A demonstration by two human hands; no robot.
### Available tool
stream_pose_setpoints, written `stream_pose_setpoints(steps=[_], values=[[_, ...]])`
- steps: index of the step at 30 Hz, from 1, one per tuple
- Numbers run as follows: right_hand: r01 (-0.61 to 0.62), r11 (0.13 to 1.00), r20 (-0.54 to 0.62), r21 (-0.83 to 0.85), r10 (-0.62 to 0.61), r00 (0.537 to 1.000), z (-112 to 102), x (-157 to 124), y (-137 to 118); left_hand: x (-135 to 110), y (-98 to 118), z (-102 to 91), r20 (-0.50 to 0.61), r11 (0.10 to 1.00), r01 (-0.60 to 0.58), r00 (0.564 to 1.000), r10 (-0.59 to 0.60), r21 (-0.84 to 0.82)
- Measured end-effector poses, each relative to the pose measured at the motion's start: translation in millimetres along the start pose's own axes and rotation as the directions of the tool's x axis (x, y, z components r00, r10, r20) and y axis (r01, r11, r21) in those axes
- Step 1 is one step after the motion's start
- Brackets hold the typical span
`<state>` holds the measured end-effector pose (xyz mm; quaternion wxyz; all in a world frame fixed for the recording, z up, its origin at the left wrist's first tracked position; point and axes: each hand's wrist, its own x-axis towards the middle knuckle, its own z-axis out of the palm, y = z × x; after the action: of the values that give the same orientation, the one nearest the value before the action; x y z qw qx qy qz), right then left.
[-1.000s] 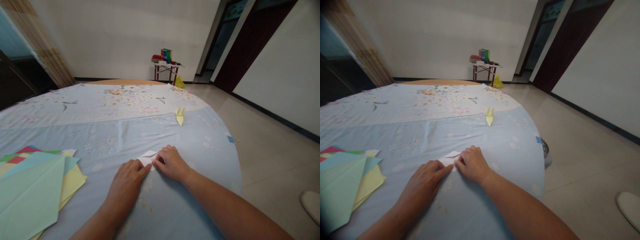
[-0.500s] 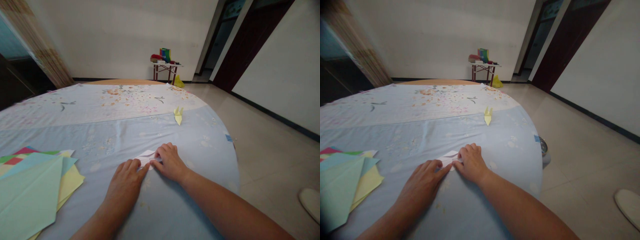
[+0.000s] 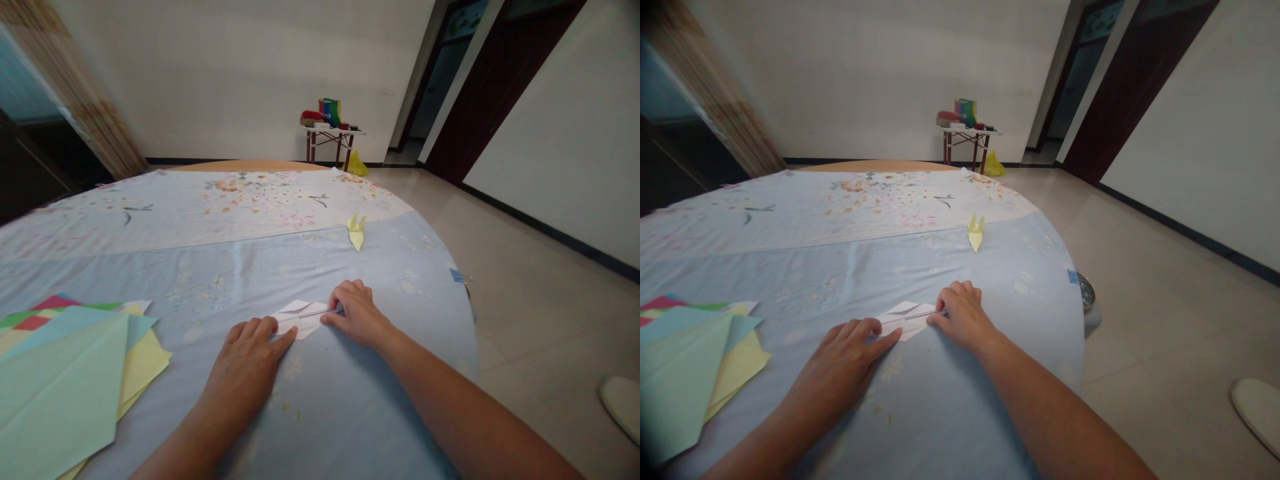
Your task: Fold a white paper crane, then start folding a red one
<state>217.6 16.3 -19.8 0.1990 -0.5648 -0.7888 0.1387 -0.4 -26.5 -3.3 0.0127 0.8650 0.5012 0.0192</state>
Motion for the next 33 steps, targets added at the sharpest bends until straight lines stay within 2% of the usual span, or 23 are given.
stream_pose_setpoints(steps=[4,9,20,23,24,26,30,33], values=[[0.053,0.998,-0.049,0.026,-0.052,0.997,4,2,-7,2,2,-1.3,-0.001,1.0,-0.016,1.0,0.016,0.012],[0.052,0.999,0.029,-0.016,-0.051,0.998,11,7,-10,1,-2,-5.4,0.009,0.999,-0.023,1.0,0.023,0.029],[0.053,0.999,0.069,-0.008,-0.052,0.996,7,8,-7,-3,-9,-21.9,0.031,0.999,0.045,0.998,-0.045,0.003],[0.071,0.997,0.063,0.013,-0.072,0.995,6,9,-7,2,-15,-16.1,-0.067,0.99,0.127,0.989,-0.131,-0.059],[0.075,0.997,0.058,0.02,-0.076,0.995,6,9,-7,4,-16,-12.3,-0.128,0.981,0.175,0.974,-0.184,-0.08],[0.082,0.996,0.047,0.031,-0.084,0.995,6,10,-7,8,-17,-3.4,-0.175,0.965,0.241,0.951,-0.256,-0.102],[0.102,0.993,0.027,0.054,-0.104,0.994,7,11,-5,14,-17,10.5,-0.151,0.957,0.228,0.955,-0.256,-0.177],[0.128,0.987,0.019,0.096,-0.13,0.991,10,12,0,17,-17,11.2,-0.125,0.919,0.251,0.946,-0.3,-0.305]])
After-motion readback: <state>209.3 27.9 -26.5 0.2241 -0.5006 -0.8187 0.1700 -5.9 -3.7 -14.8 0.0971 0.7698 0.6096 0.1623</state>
